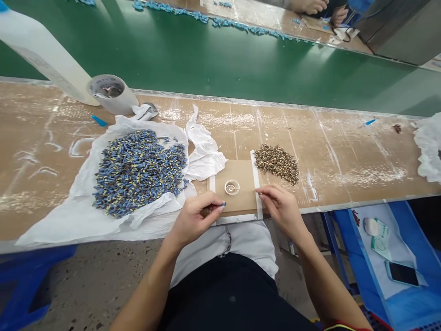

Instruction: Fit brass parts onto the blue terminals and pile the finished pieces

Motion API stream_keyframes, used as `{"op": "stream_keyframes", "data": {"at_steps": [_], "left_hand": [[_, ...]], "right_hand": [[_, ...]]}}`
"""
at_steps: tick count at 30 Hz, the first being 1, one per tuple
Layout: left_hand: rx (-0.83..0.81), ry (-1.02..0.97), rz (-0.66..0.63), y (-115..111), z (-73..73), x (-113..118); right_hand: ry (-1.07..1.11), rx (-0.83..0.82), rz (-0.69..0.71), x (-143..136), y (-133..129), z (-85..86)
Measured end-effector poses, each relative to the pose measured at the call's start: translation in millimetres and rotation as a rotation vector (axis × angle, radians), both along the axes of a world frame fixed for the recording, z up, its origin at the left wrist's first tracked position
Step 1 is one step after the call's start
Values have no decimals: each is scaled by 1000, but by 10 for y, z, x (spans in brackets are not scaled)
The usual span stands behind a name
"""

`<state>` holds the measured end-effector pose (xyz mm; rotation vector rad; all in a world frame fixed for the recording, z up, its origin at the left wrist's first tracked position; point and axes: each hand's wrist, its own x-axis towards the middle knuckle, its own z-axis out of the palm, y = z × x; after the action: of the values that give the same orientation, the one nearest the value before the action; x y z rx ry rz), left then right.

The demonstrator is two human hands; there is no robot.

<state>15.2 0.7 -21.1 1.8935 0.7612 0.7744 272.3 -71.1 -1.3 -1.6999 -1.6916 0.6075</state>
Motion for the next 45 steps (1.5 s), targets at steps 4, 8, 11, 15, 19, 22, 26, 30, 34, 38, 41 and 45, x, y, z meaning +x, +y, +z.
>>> {"op": "stream_keyframes", "data": {"at_steps": [4,8,11,15,19,22,26,30,34,38,41,45], "left_hand": [[46,31,-42,-6,47,31],[81,62,-65,-8,76,57],[123,86,-81,-13,71,78],[186,100,-124,-29,24,102],[218,89,-138,-40,-25,109],[237,89,-140,-44,-35,112],[258,93,-141,-49,-35,122],[285,101,-144,-51,-37,129],[296,95,-144,-52,-36,130],[279,88,-140,-50,-33,125],[262,73,-143,-46,-34,121],[245,65,-151,-46,-31,118]], "right_hand": [[162,-65,65,-160,-69,46],[307,-143,95,-270,-80,48],[493,-257,72,-319,-85,21],[615,-325,42,-343,-99,-5],[551,-299,68,-346,-106,12],[529,-287,84,-357,-104,31],[555,-305,55,-381,-107,18],[667,-351,-42,-414,-128,-28],[760,-350,-107,-459,-148,-62],[791,-335,-132,-508,-162,-78],[803,-321,-133,-543,-175,-94],[805,-308,-120,-569,-195,-117]]}}
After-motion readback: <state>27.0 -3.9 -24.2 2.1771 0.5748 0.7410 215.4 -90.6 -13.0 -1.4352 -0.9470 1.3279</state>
